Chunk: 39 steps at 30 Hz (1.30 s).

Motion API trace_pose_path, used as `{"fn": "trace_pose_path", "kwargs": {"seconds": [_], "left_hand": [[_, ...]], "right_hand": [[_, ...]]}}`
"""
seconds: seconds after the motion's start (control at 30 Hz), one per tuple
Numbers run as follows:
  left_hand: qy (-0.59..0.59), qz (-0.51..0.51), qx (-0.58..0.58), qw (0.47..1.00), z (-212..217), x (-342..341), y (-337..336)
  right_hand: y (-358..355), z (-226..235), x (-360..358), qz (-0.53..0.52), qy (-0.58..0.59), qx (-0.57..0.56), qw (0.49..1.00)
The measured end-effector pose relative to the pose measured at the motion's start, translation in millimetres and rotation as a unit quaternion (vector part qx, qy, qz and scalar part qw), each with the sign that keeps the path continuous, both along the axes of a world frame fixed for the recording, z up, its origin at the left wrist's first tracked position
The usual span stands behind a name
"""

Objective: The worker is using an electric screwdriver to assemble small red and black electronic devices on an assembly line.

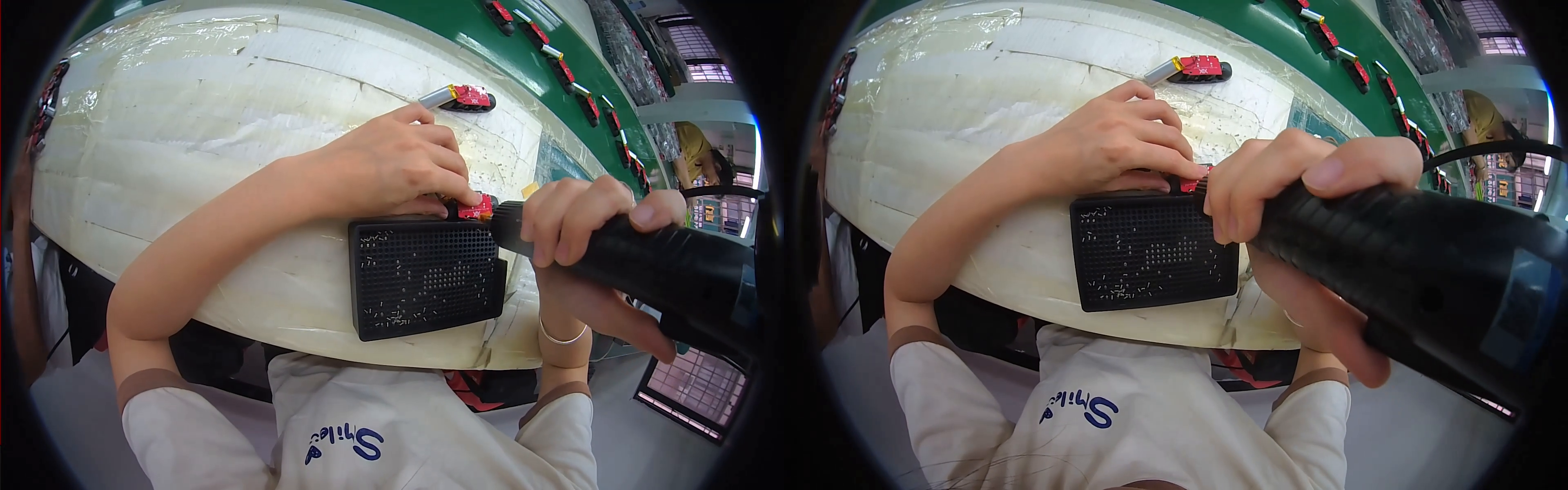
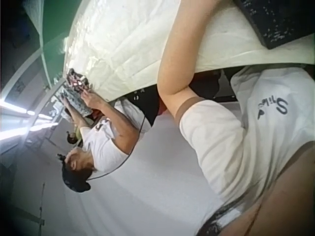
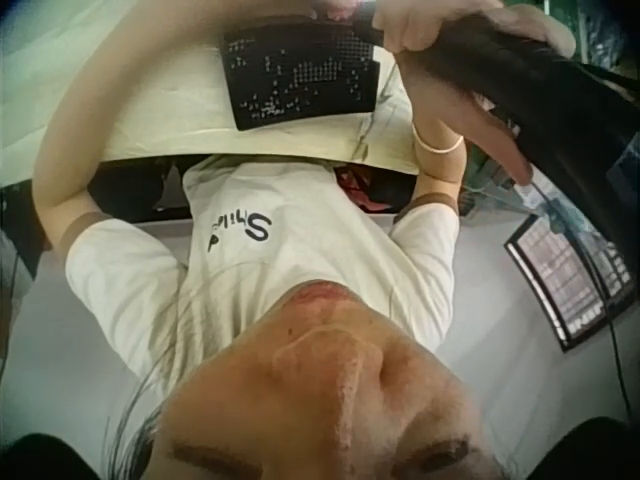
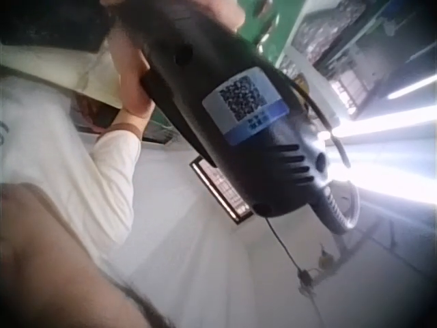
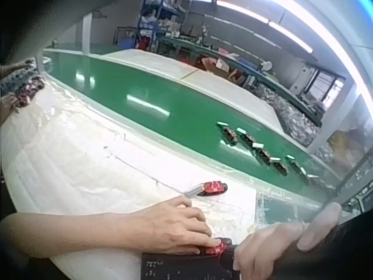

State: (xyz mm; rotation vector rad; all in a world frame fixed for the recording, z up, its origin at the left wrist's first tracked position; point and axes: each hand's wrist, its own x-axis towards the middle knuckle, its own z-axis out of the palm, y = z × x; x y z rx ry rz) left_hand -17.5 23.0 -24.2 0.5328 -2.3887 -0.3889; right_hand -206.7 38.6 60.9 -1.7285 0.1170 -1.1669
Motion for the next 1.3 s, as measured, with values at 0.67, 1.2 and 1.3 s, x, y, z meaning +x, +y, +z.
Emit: {"fn": "trace_pose_path", "kwargs": {"seconds": [0.67, 1.2, 1.3], "left_hand": [[-0.008, -0.014, 0.025, 1.000, 3, 5, -2], [-0.020, -0.037, 0.030, 0.999, 7, 14, -7], [-0.019, -0.039, 0.015, 0.999, 13, 17, -7]], "right_hand": [[13, 7, 7, -0.050, -0.047, 0.021, 0.997], [28, -6, 10, 0.019, -0.025, 0.086, 0.996], [26, 0, 10, 0.031, -0.023, 0.071, 0.997]]}}
